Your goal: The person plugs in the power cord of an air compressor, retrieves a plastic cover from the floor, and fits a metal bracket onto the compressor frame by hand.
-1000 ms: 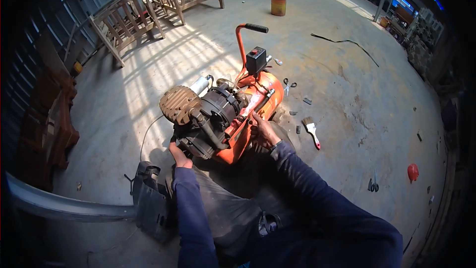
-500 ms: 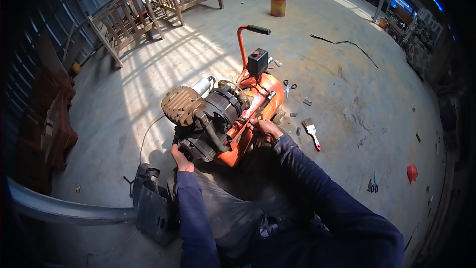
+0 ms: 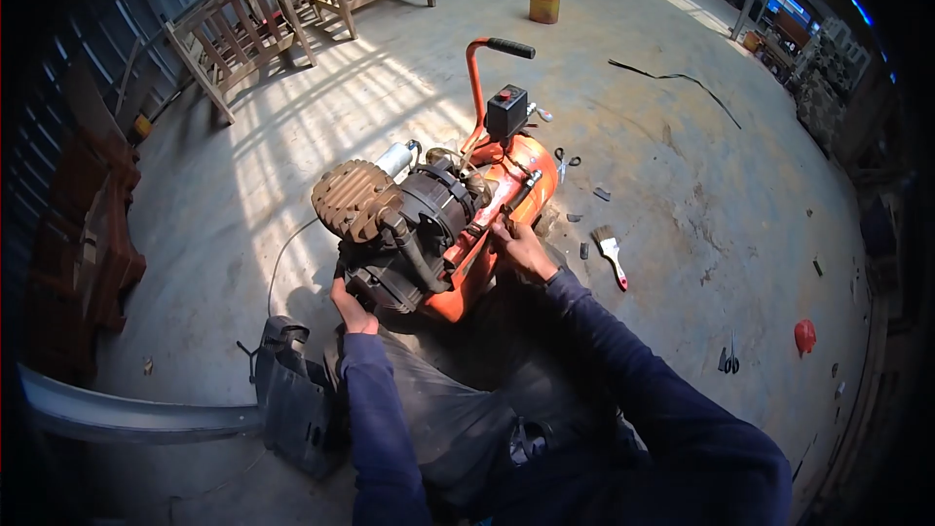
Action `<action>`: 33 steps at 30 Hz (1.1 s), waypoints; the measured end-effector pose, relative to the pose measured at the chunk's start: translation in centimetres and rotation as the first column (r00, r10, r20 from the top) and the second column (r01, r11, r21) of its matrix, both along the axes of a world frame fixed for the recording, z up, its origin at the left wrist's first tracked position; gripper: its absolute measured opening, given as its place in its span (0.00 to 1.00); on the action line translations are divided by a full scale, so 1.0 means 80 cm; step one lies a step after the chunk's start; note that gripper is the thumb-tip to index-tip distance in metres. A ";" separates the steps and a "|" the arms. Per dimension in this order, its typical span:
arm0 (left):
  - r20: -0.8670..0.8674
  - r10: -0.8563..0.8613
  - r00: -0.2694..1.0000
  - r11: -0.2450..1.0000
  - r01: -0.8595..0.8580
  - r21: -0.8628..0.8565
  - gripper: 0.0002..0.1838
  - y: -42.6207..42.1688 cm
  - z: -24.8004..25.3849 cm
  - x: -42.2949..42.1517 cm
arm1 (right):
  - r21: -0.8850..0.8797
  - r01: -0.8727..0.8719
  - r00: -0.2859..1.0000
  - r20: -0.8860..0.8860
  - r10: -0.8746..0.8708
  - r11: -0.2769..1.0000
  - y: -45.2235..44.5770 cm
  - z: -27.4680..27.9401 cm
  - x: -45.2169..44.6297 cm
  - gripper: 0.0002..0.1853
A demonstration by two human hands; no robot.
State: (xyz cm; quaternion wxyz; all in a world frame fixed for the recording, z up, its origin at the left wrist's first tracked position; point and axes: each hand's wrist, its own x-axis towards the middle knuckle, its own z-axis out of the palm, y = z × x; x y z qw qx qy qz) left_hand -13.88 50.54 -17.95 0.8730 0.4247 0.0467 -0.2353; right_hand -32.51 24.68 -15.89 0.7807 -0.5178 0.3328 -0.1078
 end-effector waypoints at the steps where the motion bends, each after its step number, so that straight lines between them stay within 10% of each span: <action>1: 0.005 -0.001 1.000 1.000 0.002 -0.012 0.23 0.000 -0.006 0.000 | 0.016 0.002 1.000 0.011 -0.002 1.000 0.000 0.000 0.000 0.11; 3: 0.011 0.023 1.000 1.000 -0.023 0.015 0.23 -0.001 -0.013 0.003 | 0.330 -0.113 0.991 0.104 0.083 0.937 -0.023 -0.025 0.002 0.10; 5: 0.026 0.065 0.998 0.995 -0.066 0.074 0.23 0.000 -0.016 0.004 | 0.786 -0.357 0.932 0.337 0.134 0.505 -0.047 -0.060 0.004 0.08; 13: 0.019 0.051 0.999 0.993 -0.053 0.109 0.24 0.004 -0.028 0.009 | 0.821 -0.275 0.951 0.310 0.013 0.501 -0.052 -0.074 0.005 0.07; 18: 0.068 0.041 0.997 0.996 -0.046 0.071 0.24 0.004 -0.040 0.013 | 0.666 0.011 1.000 0.010 -0.023 0.746 -0.027 -0.017 0.005 0.05; 21: 0.039 0.026 0.999 0.997 -0.028 0.074 0.24 0.000 -0.020 0.005 | -0.174 -0.205 0.963 -0.210 0.167 0.963 -0.011 0.033 -0.003 0.05; 33: 0.057 0.067 0.996 0.995 -0.071 0.072 0.23 -0.003 -0.016 0.002 | 0.051 -0.031 0.997 -0.066 0.034 0.998 -0.007 0.018 -0.007 0.08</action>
